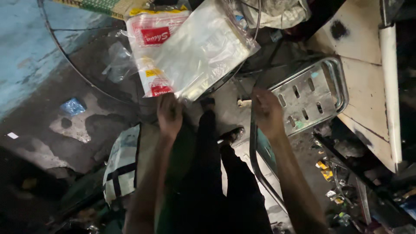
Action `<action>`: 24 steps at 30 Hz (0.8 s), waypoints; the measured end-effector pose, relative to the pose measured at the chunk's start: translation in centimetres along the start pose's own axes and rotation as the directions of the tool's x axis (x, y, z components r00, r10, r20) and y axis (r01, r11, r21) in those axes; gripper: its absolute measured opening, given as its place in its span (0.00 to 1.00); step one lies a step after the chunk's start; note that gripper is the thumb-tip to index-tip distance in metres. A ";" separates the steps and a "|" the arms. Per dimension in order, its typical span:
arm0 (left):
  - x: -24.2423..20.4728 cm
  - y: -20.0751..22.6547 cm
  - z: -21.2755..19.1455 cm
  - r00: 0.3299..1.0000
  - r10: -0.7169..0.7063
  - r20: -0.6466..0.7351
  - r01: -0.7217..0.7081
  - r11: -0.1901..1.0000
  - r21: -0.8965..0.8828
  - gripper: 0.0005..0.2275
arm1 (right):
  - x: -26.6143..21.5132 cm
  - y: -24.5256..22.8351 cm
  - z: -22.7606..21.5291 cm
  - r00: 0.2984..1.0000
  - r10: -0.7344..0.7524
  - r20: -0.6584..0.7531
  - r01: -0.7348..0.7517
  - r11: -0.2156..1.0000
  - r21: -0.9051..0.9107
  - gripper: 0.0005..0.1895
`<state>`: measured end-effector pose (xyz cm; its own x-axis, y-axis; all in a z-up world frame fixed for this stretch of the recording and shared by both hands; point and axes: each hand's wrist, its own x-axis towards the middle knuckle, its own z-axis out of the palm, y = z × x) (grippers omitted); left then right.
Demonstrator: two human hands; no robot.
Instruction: The person wipes several metallic engine cylinder heads with a pink cloth, then places each cleaned part into a clear plastic bag. The person handles the parts one at a time, wipes them, and moves them to a nearby area for bagging.
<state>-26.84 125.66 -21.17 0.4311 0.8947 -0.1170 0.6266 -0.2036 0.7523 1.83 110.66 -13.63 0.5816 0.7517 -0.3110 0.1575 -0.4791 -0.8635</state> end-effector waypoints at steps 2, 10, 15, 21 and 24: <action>-2.3 -0.9 -1.5 0.999 0.022 -0.039 -0.019 0.997 0.076 0.08 | 4.6 -2.2 2.6 0.962 -0.084 0.262 0.061 0.994 0.092 0.25; -5.0 2.1 -3.7 1.000 0.005 0.009 -0.004 0.984 -0.181 0.10 | 0.0 -16.2 5.4 0.841 -0.036 0.539 -0.269 0.837 0.476 0.30; -2.9 13.0 -5.0 0.918 -0.379 0.118 0.292 0.441 -0.849 0.05 | -7.2 -16.7 1.5 0.975 0.187 0.117 -0.210 0.950 0.231 0.07; -3.6 21.7 -7.1 0.991 -0.098 0.091 0.129 0.525 -0.841 0.04 | -14.2 -16.0 -4.6 0.955 0.280 -0.095 -0.186 0.819 0.542 0.04; -4.4 23.1 -7.4 0.997 -0.076 0.012 0.052 0.543 -0.838 0.07 | -16.2 -16.7 -6.5 0.964 0.229 -0.132 -0.104 0.790 0.604 0.04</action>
<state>-19.07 119.95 1.49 0.3897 0.9028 -0.1818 -0.1814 0.2688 0.9460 -5.07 103.53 8.45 0.7026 0.5552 -0.4451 -0.4188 -0.1830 -0.8894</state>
